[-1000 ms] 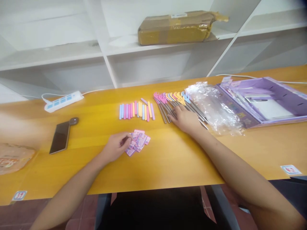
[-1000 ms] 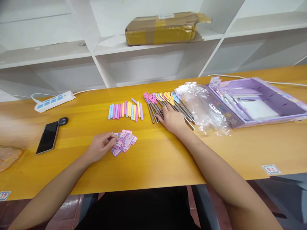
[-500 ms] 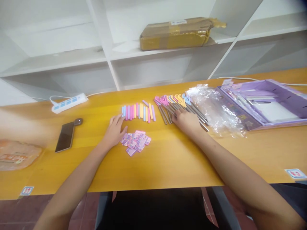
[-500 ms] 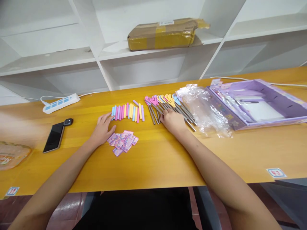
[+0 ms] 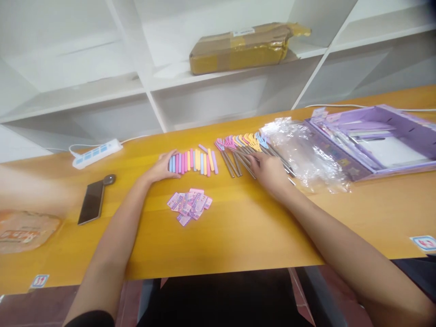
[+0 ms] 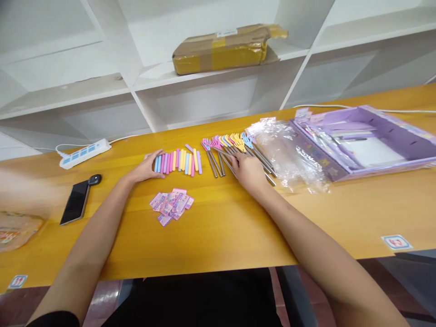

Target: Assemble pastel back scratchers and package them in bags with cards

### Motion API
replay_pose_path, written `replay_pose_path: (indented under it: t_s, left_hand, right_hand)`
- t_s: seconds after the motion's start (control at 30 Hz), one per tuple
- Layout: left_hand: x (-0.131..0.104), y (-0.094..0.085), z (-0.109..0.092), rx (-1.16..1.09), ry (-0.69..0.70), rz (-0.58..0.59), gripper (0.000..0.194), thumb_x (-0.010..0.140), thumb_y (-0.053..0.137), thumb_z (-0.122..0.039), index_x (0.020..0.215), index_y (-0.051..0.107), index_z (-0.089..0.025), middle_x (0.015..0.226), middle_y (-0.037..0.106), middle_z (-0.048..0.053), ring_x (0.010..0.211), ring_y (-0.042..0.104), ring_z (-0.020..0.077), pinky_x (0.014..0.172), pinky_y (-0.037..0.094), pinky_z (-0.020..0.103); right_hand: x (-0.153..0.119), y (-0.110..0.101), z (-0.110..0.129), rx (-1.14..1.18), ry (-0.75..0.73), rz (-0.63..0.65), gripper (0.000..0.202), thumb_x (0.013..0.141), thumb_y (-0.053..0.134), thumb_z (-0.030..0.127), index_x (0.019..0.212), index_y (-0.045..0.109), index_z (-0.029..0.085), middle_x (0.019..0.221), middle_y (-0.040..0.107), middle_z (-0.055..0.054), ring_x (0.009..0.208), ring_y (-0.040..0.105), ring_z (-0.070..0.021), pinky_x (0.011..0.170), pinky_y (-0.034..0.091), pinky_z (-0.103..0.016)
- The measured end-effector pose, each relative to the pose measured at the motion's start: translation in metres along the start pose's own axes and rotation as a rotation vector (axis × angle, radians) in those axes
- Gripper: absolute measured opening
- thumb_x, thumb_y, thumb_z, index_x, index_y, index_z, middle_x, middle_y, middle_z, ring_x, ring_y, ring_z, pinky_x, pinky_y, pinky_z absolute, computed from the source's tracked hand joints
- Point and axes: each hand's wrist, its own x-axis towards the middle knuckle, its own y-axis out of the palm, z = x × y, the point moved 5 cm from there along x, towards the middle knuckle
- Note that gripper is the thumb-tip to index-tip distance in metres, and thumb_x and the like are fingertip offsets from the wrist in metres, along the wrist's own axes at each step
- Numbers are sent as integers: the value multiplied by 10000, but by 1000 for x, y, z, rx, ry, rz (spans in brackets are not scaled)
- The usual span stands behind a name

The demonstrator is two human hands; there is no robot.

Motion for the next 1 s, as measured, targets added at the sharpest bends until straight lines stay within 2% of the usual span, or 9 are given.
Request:
replay_pose_path:
  t_s: [0.1, 0.23, 0.37, 0.5, 0.57, 0.67, 0.77, 0.87, 1.0]
  left_hand:
    - [0, 1, 1, 3, 15, -22, 1240, 668, 985, -566, 1703, 398, -222, 1699, 456, 199, 1596, 364, 455, 1324, 319, 591]
    - [-1, 1, 1, -20, 29, -99, 1200, 671, 974, -591, 1680, 430, -235, 1644, 529, 170, 1581, 383, 425, 1334, 314, 596]
    - [2, -5, 1, -80, 34, -212, 1215, 610, 998, -634, 1628, 496, -201, 1589, 590, 193, 1610, 355, 426, 1363, 267, 617]
    - [5, -28, -20, -512, 148, -385, 1303, 582, 959, -757, 1639, 441, -198, 1636, 552, 250, 1605, 429, 443, 1321, 345, 627]
    - [-1, -37, -39, -830, 203, -418, 1129, 710, 906, -683, 1627, 438, -218, 1678, 518, 242, 1552, 522, 407, 1274, 430, 585]
    - [-26, -25, -71, -1130, 111, -292, 601, 916, 709, -432, 1451, 616, -174, 1582, 623, 224, 1373, 666, 314, 1173, 533, 508]
    - [-67, 13, -92, -1245, -164, -92, 432, 874, 730, -219, 1295, 724, -122, 1444, 713, 235, 957, 712, 184, 840, 591, 334]
    - [-102, 48, -107, -1232, -236, 102, 493, 977, 749, -347, 1433, 679, -174, 1241, 777, 170, 638, 512, 87, 575, 416, 257]
    - [-107, 67, -113, -966, -122, 244, 570, 1021, 708, -594, 1424, 678, -192, 788, 624, -14, 559, 367, 80, 539, 298, 237]
  right_hand:
    - [0, -3, -3, 108, 32, -25, 404, 1084, 460, 407, 1097, 785, 167, 852, 769, -119, 787, 704, -280, 833, 483, -377]
    - [0, -7, -8, 279, 88, -78, 381, 1077, 481, 446, 894, 704, 197, 785, 713, -97, 761, 675, -255, 837, 486, -380]
    - [2, -5, -14, 609, 207, -109, 448, 1064, 481, 643, 946, 605, 229, 714, 588, -31, 566, 518, -175, 613, 433, -333]
    - [4, 2, -7, 943, 236, 17, 586, 984, 459, 855, 996, 489, 270, 651, 384, 64, 467, 300, -119, 467, 287, -278]
    - [2, 5, 2, 1103, 220, 126, 595, 934, 564, 857, 982, 478, 271, 662, 391, 71, 477, 257, -101, 467, 258, -261]
    - [-6, 9, 17, 1265, 191, 253, 585, 878, 719, 790, 969, 545, 239, 795, 569, 22, 512, 315, -72, 503, 293, -254]
    - [-17, 16, 28, 1320, 173, 355, 559, 869, 800, 728, 934, 620, 203, 863, 620, -6, 593, 451, -73, 568, 358, -246]
    - [-28, 25, 40, 1317, 145, 474, 517, 897, 819, 678, 927, 683, 180, 702, 536, 20, 613, 475, -92, 577, 345, -236]
    - [-38, 38, 63, 1308, 48, 617, 463, 892, 864, 584, 987, 724, 154, 671, 518, 40, 558, 400, -64, 552, 288, -232]
